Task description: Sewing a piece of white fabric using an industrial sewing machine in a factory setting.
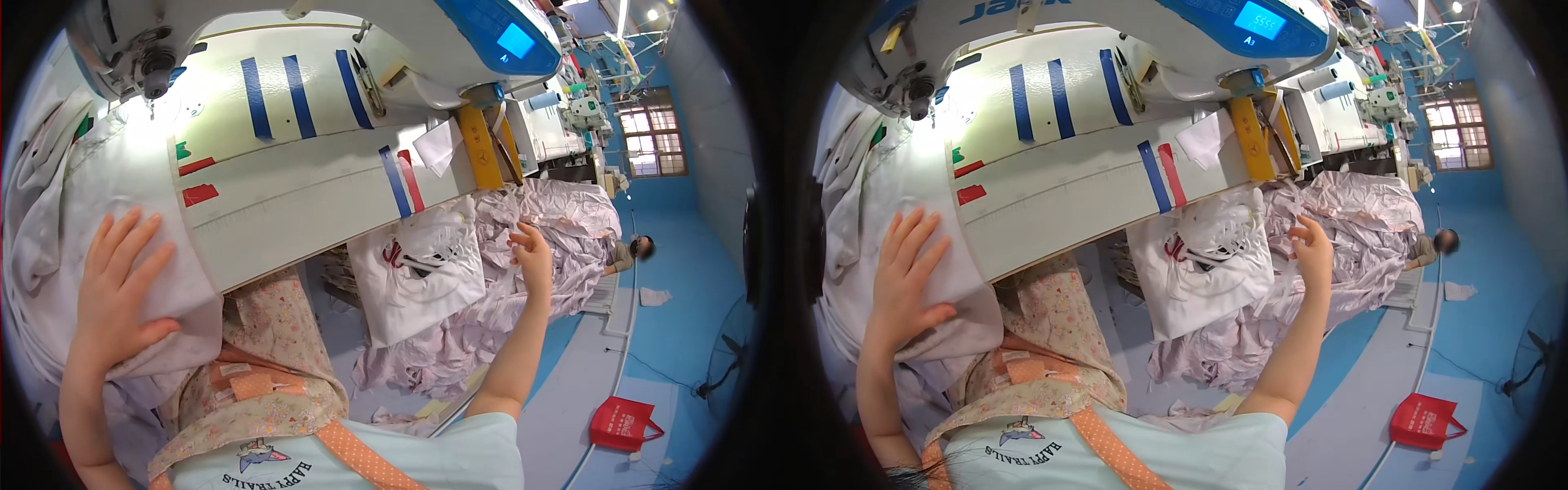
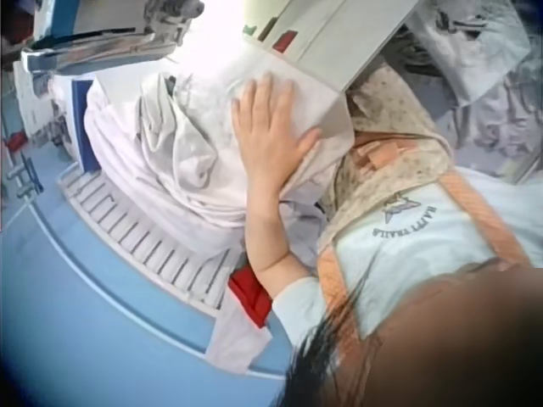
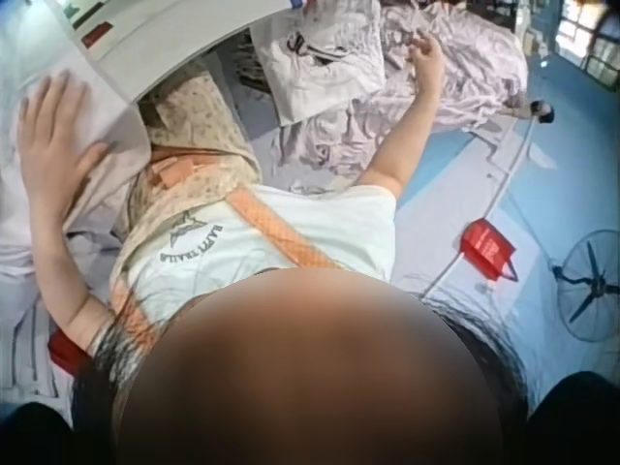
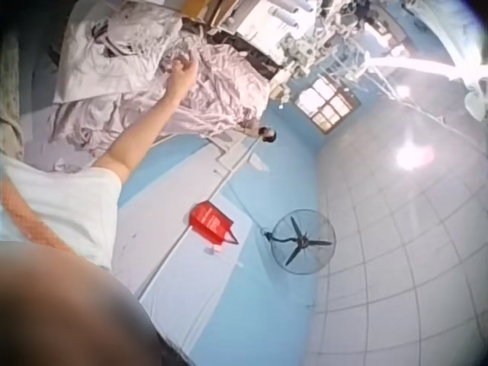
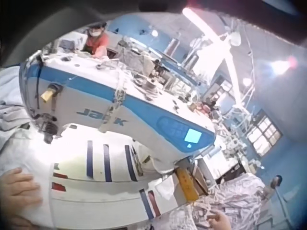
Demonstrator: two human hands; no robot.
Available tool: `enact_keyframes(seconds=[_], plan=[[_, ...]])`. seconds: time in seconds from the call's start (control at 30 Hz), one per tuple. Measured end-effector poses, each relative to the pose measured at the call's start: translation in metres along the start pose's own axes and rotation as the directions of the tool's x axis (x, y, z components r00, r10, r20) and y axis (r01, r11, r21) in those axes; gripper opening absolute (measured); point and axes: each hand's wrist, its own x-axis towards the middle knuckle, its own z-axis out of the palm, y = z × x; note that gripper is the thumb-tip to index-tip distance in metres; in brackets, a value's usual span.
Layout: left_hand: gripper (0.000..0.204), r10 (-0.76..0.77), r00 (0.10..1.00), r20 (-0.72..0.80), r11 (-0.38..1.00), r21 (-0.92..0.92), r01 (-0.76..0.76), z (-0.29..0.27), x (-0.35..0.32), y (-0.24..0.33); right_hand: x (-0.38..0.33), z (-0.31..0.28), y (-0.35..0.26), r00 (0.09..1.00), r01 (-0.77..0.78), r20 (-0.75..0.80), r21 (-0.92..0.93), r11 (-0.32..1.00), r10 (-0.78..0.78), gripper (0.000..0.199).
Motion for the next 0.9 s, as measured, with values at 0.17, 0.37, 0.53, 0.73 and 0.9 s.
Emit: enact_keyframes(seconds=[0.17, 0.37, 0.53, 0.73, 0.9], plan=[[0.078, -0.024, 0.999, -0.042, 0.995, -0.093, 0.020, -0.004, 0.002, 0.004, 0.006, 0.011, 0.003, 0.999, 0.028, -0.022, -0.208, 0.978, -0.033, 0.053], [0.080, -0.034, 0.996, -0.088, 0.993, -0.118, 0.023, -0.001, 0.001, 0.005, 0.005, 0.019, 0.005, 0.985, 0.116, -0.109, -0.147, 0.982, -0.132, 0.058], [0.078, -0.041, 0.997, -0.068, 0.988, -0.148, 0.030, 0.004, -0.010, -0.003, -0.002, 0.015, -0.013, 0.995, 0.023, -0.096, 0.035, 0.999, -0.019, 0.044], [0.064, -0.014, 0.946, -0.324, 0.782, -0.593, -0.192, -0.036, 0.031, 0.043, -0.084, 0.092, -0.143, 0.908, 0.201, 0.258, 0.420, 0.885, -0.329, 0.026], [0.056, -0.110, 0.948, -0.298, 0.637, -0.754, -0.163, -0.026, 0.038, 0.080, -0.141, 0.180, -0.247, 0.468, 0.519, 0.490, 0.520, 0.678, -0.735, 0.019]])
